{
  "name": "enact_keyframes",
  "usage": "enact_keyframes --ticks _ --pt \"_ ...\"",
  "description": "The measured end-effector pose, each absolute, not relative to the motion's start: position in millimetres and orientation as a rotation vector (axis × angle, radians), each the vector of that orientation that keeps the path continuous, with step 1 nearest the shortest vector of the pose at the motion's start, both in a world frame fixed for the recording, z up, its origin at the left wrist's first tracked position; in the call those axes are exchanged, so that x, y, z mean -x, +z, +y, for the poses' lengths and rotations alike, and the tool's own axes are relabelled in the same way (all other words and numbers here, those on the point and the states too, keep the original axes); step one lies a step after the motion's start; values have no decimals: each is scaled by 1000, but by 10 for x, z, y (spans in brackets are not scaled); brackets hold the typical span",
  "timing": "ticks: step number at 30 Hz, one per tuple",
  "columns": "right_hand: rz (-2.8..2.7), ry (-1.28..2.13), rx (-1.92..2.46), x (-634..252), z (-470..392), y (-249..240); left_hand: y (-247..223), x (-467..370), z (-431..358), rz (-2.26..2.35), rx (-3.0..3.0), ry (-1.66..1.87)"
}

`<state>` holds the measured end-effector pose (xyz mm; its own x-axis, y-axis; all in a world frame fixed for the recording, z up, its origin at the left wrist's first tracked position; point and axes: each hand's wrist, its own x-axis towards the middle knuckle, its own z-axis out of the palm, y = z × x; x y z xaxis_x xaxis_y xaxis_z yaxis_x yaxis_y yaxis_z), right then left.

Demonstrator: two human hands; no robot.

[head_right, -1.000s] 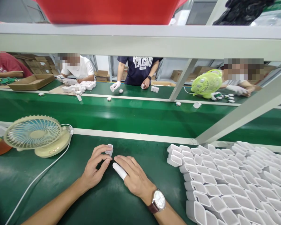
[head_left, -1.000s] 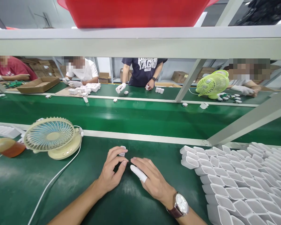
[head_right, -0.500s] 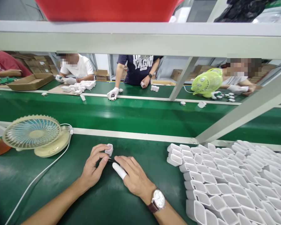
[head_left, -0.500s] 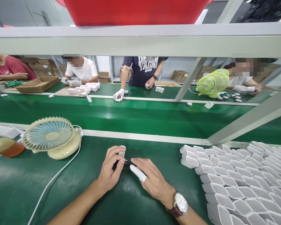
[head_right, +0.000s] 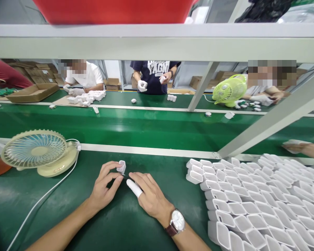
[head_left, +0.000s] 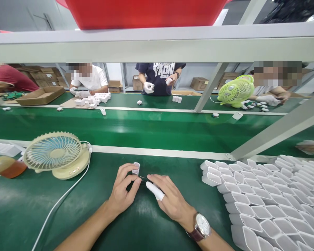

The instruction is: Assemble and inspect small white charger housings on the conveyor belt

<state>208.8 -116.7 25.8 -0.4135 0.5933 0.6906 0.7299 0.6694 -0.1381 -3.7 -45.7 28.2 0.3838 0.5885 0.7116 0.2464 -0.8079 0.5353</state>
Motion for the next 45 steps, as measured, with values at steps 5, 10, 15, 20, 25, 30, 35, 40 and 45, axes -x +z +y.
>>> enact_keyframes --ticks 5,10,15,20,25,30,35,40,45 --pt "-2157 -268 1019 -2074 -1173 234 282 25 -475 728 -2300 1377" --pt "-2106 -240 1029 -2064 -1180 202 281 70 -414 833 -2254 1443" --pt "-2084 -196 1018 -2048 -1186 214 300 101 -361 790 -2331 1474" --pt "-2090 -185 1012 -2031 -1196 227 300 68 -397 669 -2426 1428" --pt "-2084 -194 1002 -2014 -1188 217 284 45 -431 695 -2365 1388" --pt "-2047 -190 1023 -2041 -1177 177 289 97 -386 868 -2269 1423" --pt "-2051 -216 1039 -2059 -1173 155 312 123 -352 820 -2308 1392" --pt "-2082 -212 1046 -2034 -1165 199 321 69 -404 763 -2298 1337" --pt "-2097 -190 1049 -2024 -1173 227 320 50 -429 766 -2238 1286"
